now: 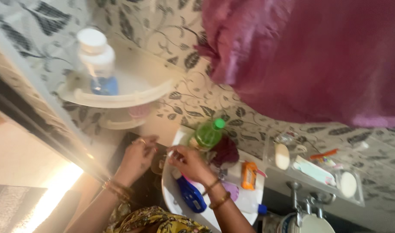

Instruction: The person organizes various personal care items in a bathroom sink and corner shelf area, including handling soap, bottles, and a toothbrush.

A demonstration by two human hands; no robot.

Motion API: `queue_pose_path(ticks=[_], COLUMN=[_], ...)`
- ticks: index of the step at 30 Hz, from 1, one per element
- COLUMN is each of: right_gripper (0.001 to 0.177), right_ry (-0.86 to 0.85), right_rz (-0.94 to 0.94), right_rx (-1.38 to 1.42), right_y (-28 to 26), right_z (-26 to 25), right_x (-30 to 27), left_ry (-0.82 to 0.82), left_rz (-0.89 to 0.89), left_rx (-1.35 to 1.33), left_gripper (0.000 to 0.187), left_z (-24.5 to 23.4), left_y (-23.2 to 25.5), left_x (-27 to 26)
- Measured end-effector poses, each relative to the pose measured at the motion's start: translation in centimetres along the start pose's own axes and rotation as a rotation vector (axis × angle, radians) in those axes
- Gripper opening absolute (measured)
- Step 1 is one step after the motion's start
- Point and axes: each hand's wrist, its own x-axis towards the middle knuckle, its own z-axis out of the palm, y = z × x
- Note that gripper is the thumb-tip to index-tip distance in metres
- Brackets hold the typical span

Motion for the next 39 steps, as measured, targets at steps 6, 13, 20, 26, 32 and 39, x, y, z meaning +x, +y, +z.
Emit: queue_pose_path(ticks=[6, 13, 20, 26, 32, 39], right_gripper=[0.043, 0.039, 0.032, 0.042, 0.047, 0.051], right_ry=[0.227, 0.394, 0.407, 0.452, 0.395, 0.431], right_rz=[-0.074, 0.154, 0.058, 0.003, 0.105, 0.301], right_rx=[0.175, 0.284, 0.312, 0.360, 0.458, 0.473], right_y=[0.4, -0.7, -0.5, -2.1, -0.8, 6.3], right_z=[3.4, 5.4, 5.1, 4.4, 4.8, 2.7], right_x=[12.4, 19.1, 19.0, 13.0, 1.8, -8.9], left_ry=[0.510, 0.423, 0.312, 0.280, -0.096, -0.478], left_rz=[0.220, 0.313, 0.148, -0.028, -0.159, -0.141], left_rx=[0.227, 0.189, 0.080, -0.144, -0.324, -0.268], left_gripper=[0.022, 0.027, 0.028, 0.036, 0.054, 0.055], left_z=[-2.9, -4.2, -3.6, -6.3, -3.5, 7.3], left_y=[-7.2, -9.0, -9.2, -2.8, -3.3, -3.0], left_x=[7.8, 13.5, 13.9, 6.5, 1.9, -2.2])
